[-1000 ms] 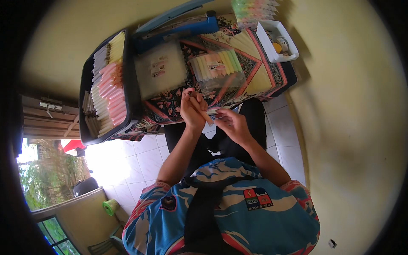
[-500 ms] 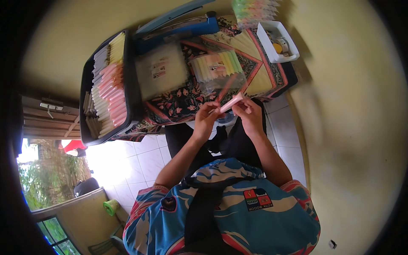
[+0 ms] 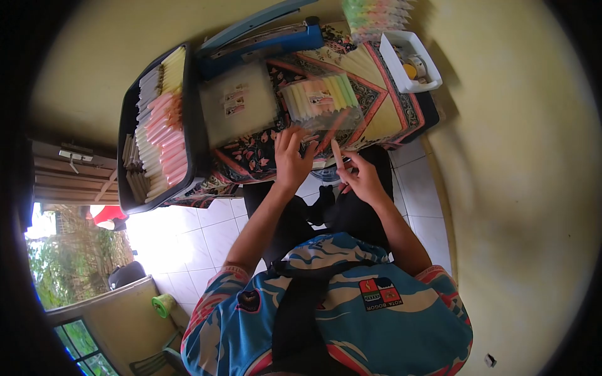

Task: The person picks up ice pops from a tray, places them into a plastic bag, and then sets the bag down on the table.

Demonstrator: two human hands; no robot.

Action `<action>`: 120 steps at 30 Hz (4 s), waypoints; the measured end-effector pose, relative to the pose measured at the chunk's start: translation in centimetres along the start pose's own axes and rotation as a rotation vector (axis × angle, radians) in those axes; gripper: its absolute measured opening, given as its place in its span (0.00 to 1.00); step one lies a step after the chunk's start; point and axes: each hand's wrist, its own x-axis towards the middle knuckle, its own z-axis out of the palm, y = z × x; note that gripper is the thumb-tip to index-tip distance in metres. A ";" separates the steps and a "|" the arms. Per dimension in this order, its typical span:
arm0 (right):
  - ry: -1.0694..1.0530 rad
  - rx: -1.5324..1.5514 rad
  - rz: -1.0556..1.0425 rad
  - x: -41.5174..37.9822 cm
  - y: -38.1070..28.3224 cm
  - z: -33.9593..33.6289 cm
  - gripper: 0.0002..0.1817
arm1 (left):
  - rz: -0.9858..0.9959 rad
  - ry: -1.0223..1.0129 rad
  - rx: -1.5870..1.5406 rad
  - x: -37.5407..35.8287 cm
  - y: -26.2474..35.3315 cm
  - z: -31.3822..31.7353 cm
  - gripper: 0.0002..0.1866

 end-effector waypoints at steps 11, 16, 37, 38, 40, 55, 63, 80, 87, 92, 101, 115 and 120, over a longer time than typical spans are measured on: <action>0.255 -0.422 -0.307 2.9 0.4 2.1 0.06 | 0.096 -0.018 0.164 1.7 -1.6 3.7 0.08; 0.391 -0.538 -0.441 4.4 0.1 2.8 0.04 | 0.092 0.042 0.123 2.1 -1.1 3.8 0.06; 0.496 -0.851 -0.678 8.0 -0.9 3.6 0.09 | 0.059 0.048 0.077 2.0 -0.7 3.7 0.06; 0.498 -0.880 -0.696 8.3 -0.4 3.5 0.09 | 0.056 0.045 0.076 2.0 -0.7 3.7 0.06; 0.474 -0.952 -0.683 9.0 0.5 3.1 0.13 | 0.050 0.041 0.075 1.9 -0.8 3.8 0.05; 0.293 -1.240 -0.467 11.6 1.0 2.8 0.30 | 0.046 0.043 0.075 1.8 -0.8 3.9 0.04; 0.140 -1.172 -0.250 11.4 -0.9 2.7 0.32 | 0.026 0.040 0.052 1.8 -0.8 3.9 0.04; 0.409 -1.080 -0.765 13.3 0.1 2.8 0.33 | 0.018 0.041 0.028 1.8 -0.7 4.1 0.04; 0.407 -1.039 -0.826 13.8 1.6 2.5 0.34 | 0.023 0.053 0.014 1.7 -0.4 3.9 0.04; 0.369 -1.081 -0.847 14.6 3.4 1.9 0.34 | 0.014 0.033 0.027 1.5 -0.4 3.6 0.03; 0.366 -1.063 -0.792 13.6 1.3 2.5 0.32 | 0.041 0.040 0.037 1.5 -0.3 3.7 0.02; 0.322 -0.768 -0.804 2.9 2.1 0.9 0.20 | 0.009 -0.073 -0.086 -1.5 0.1 -6.1 0.11; 0.256 -0.920 -0.451 -4.1 11.9 -2.9 0.20 | 0.098 0.060 0.074 -1.7 -2.0 -16.3 0.11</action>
